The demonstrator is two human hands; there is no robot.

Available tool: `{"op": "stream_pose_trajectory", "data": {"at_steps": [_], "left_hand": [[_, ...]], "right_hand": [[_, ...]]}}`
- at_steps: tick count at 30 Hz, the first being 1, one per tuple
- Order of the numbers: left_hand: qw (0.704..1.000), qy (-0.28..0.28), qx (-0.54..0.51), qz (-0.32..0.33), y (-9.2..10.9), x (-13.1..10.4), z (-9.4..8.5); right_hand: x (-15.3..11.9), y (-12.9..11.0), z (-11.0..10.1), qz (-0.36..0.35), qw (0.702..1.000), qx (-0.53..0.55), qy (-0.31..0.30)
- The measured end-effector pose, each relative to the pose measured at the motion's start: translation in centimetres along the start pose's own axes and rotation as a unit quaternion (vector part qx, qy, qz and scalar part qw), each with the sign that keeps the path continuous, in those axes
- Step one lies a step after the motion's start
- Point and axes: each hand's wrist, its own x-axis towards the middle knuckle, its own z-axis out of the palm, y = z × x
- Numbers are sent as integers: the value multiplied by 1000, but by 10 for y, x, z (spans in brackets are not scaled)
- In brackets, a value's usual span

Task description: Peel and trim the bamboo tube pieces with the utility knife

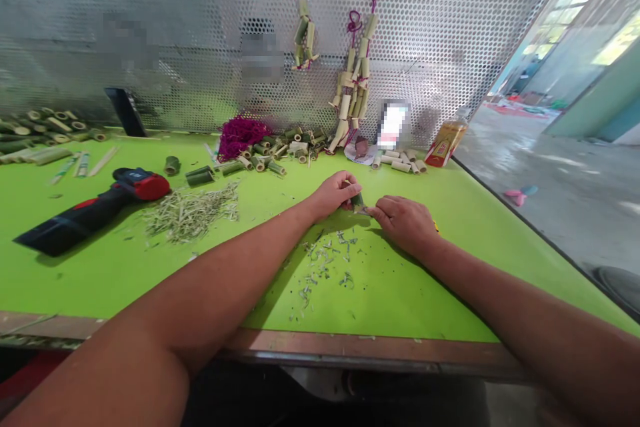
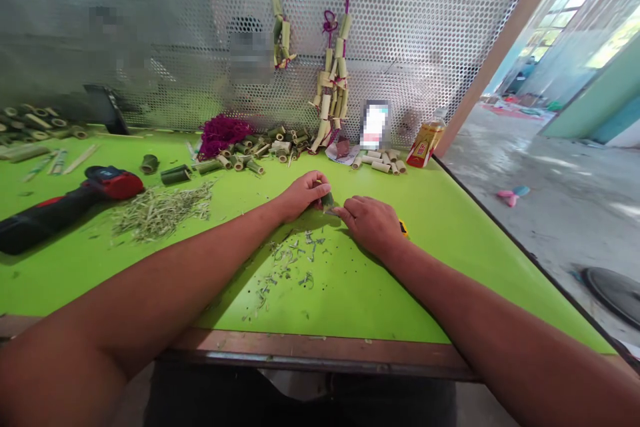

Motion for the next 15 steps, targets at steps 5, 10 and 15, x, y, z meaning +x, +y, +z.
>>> {"op": "stream_pose_trajectory", "data": {"at_steps": [5, 10, 15], "left_hand": [[999, -16, -42, -1, -4, 3, -3], [999, -22, -33, -4, -4, 0, -4], [999, -21, -47, 8, -1, -1, -4]], "right_hand": [[6, 14, -4, 116, 980, 123, 104], [9, 27, -9, 120, 943, 270, 152], [9, 33, -12, 79, 926, 344, 134]]}}
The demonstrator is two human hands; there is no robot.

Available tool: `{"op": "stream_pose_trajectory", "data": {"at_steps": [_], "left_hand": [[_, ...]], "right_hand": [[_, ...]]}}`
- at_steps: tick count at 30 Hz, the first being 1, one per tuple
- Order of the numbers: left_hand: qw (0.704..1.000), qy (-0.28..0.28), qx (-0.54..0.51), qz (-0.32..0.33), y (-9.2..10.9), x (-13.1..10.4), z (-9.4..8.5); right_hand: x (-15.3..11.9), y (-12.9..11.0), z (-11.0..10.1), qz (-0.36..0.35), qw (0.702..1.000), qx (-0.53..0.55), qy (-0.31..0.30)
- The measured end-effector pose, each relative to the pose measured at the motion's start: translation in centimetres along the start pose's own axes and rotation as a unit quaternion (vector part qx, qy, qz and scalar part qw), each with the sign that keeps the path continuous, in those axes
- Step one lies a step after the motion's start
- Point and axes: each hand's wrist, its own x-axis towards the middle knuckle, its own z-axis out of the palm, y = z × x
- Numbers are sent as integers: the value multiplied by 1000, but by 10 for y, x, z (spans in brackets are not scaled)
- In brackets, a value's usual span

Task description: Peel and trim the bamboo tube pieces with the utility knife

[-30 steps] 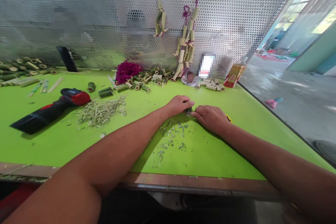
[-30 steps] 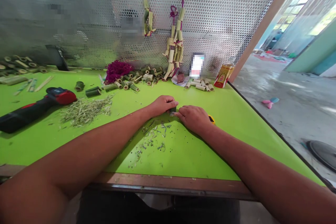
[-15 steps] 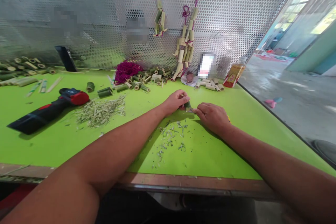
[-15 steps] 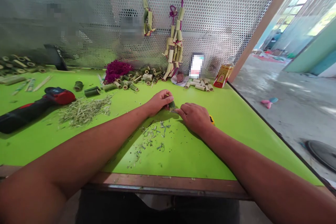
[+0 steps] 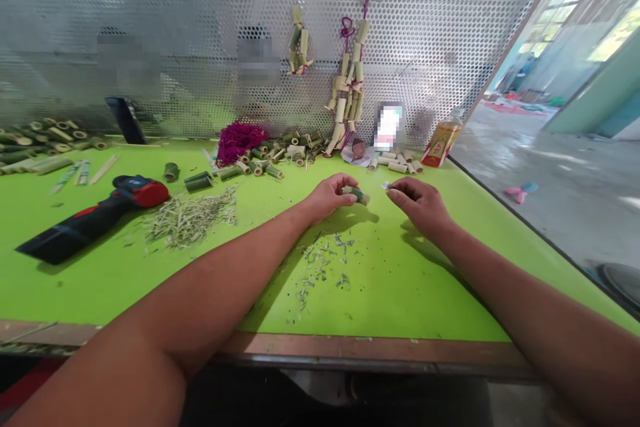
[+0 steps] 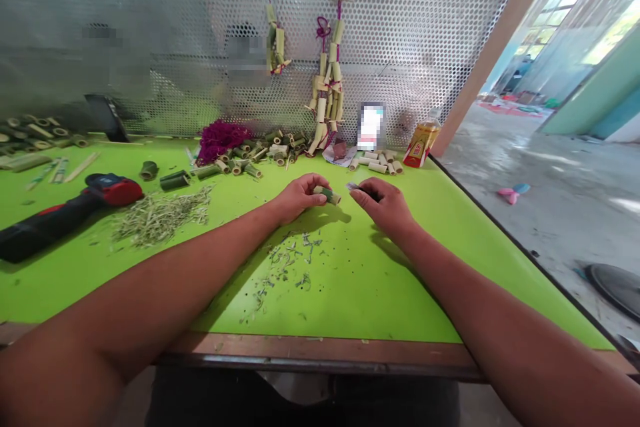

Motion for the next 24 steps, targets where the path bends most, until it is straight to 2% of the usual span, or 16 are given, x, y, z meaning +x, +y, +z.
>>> {"op": "stream_pose_trajectory", "data": {"at_steps": [5, 10, 12, 15, 17, 19, 21, 22, 24], "left_hand": [[999, 26, -19, -15, -1, 1, 3], [985, 76, -152, -25, 17, -2, 10], [982, 79, -173, -15, 29, -4, 13], [987, 81, -135, -27, 47, -6, 18], [984, 107, -138, -39, 56, -7, 21], [970, 148, -192, -23, 62, -9, 24], [950, 189, -249, -4, 65, -12, 26], [942, 200, -268, 2, 65, -14, 28], [940, 187, -285, 7, 62, -19, 30]], "right_hand": [[7, 6, -5, 33, 999, 5, 39], [16, 17, -13, 67, 988, 93, 100], [18, 20, -17, 58, 991, 102, 67], [17, 22, -21, 32, 998, 31, -54], [15, 21, -21, 54, 993, 4, -102], [15, 18, -20, 99, 991, 20, -88], [18, 12, -17, 141, 986, 68, -48], [20, 7, -16, 156, 982, 98, -31], [26, -4, -13, 173, 972, 159, -10]]}}
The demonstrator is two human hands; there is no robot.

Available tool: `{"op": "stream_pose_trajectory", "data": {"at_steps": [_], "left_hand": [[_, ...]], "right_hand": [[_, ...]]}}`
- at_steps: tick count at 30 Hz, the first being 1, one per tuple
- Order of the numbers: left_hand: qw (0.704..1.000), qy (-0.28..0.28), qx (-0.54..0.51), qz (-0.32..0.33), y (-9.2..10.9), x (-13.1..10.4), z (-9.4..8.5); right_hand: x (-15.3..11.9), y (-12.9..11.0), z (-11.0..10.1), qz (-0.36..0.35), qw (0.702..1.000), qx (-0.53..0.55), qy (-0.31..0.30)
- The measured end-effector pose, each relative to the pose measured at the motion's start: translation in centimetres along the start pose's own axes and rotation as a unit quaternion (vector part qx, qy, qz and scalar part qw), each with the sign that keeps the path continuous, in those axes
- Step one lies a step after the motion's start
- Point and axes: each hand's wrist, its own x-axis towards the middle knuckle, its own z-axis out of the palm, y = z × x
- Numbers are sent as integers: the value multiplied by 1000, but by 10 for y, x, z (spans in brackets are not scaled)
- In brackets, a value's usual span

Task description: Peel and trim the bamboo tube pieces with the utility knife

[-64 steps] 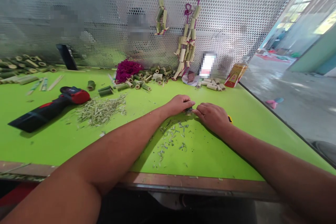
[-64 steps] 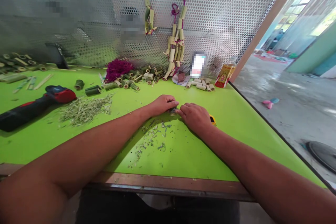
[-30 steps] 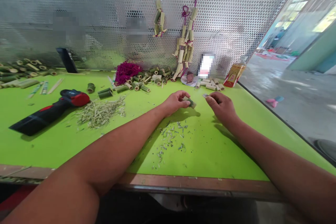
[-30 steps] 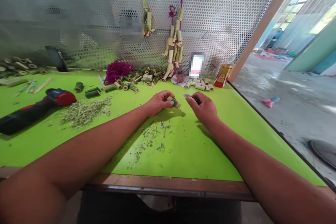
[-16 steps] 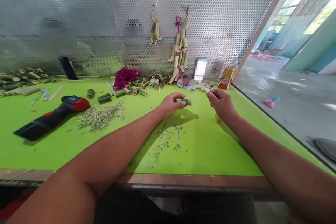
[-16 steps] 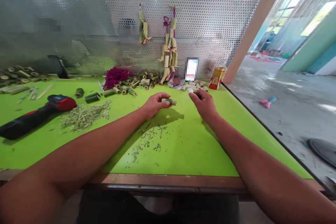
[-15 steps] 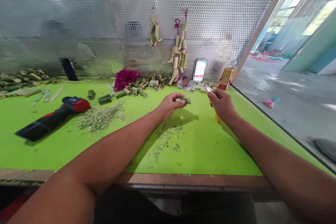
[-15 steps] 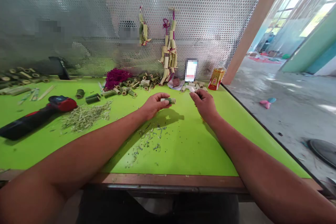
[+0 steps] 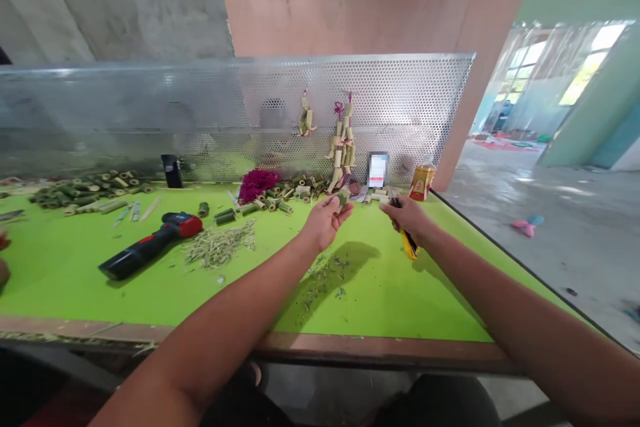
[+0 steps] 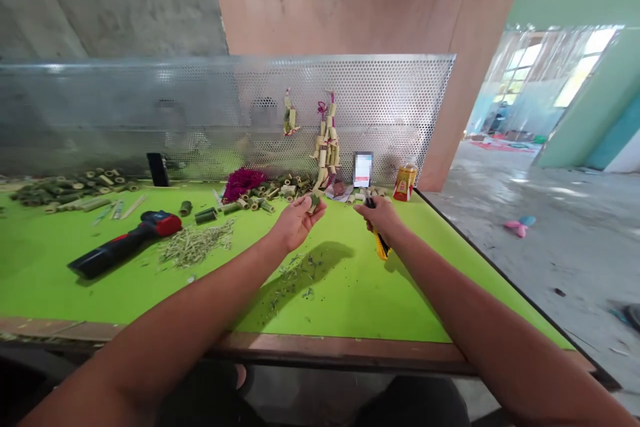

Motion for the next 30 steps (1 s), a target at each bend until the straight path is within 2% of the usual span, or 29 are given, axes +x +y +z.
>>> {"op": "stream_pose_trajectory", "data": {"at_steps": [3, 7, 8, 12, 16, 20, 26, 30], "left_hand": [[1000, -19, 4, -1, -9, -6, -6], [998, -36, 48, -14, -21, -8, -15], [997, -48, 63, -13, -23, -9, -17], [988, -93, 124, 3, -21, -11, -24], [987, -101, 127, -3, -16, -12, -25], [990, -92, 108, -11, -14, -10, -22], [992, -99, 77, -5, -12, -11, -22], [990, -117, 74, -4, -8, -9, -24]], "right_hand": [[1, -17, 13, -4, 997, 77, -30], [-5, -26, 40, -44, 986, 108, -118], [-8, -25, 47, -53, 984, 120, -124], [-16, -11, 68, -74, 979, 167, -87], [-15, 0, 64, -98, 980, 158, -65], [-15, 5, 52, -118, 991, 57, -28], [-23, 14, 56, -78, 988, -6, -136], [-21, 12, 58, -154, 980, -102, -75]]}}
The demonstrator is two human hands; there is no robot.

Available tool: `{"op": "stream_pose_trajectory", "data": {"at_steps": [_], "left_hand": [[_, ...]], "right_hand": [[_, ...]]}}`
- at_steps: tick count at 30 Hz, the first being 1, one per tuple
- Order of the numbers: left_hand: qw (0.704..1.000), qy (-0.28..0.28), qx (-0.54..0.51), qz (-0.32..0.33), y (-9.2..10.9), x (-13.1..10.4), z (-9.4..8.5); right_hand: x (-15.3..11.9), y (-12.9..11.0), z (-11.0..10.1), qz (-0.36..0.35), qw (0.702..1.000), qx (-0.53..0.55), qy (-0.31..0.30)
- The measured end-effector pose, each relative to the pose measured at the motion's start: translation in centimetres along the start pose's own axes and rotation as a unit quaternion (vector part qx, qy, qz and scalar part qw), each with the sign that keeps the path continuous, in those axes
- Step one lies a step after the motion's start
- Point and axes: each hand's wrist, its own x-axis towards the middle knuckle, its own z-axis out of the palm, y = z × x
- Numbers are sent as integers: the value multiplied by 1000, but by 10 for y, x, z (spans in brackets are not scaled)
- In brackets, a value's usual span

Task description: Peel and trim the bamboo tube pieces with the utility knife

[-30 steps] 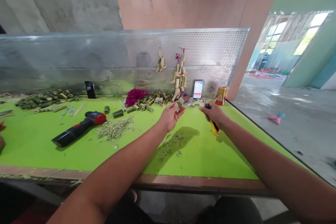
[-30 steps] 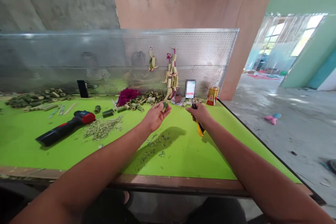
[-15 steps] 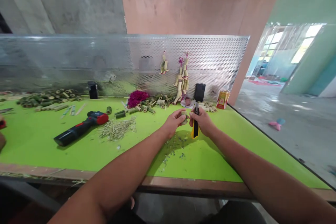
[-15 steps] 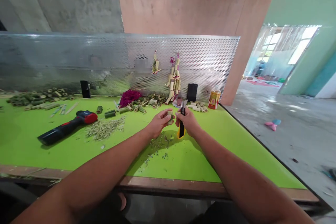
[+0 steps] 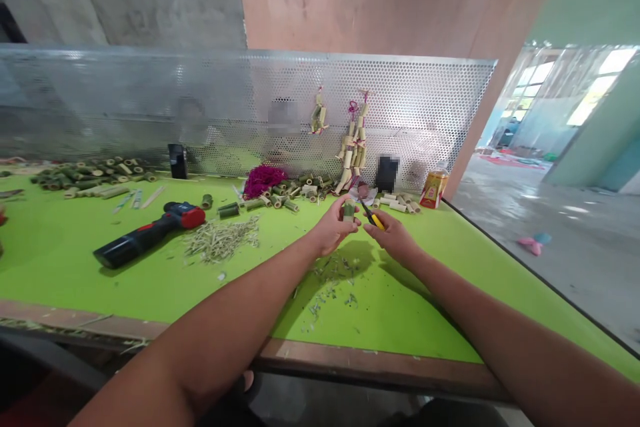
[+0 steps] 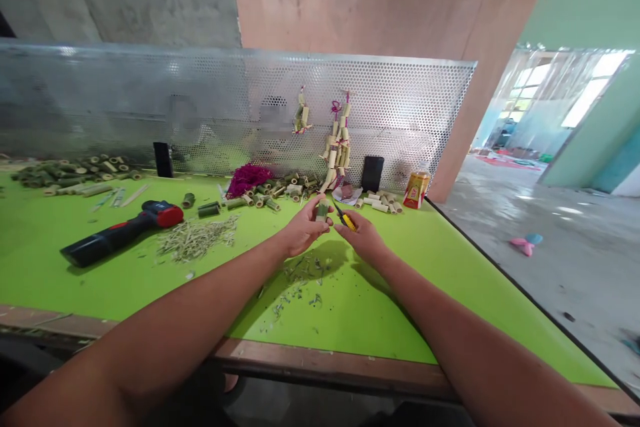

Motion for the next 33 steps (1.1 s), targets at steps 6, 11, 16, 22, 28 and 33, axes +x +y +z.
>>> {"op": "stream_pose_trajectory", "data": {"at_steps": [6, 11, 16, 22, 28, 33], "left_hand": [[997, -12, 77, 1, 5, 5, -9], [993, -50, 106, -3, 8, 3, -11], [994, -65, 86, 6, 9, 1, -9], [983, -52, 173, 14, 9, 2, -9], [980, -44, 192, 22, 8, 2, -8], [980, -23, 194, 27, 6, 2, -6]], "right_hand": [[-2, -3, -7, -74, 980, -175, -57], [-8, -15, -8, -83, 960, -263, -45], [-8, -22, -9, -79, 942, -326, -12], [-7, -22, -11, -84, 935, -344, -8], [-8, -21, -11, -82, 939, -335, -6], [-8, -21, -11, -85, 939, -333, 2]]}}
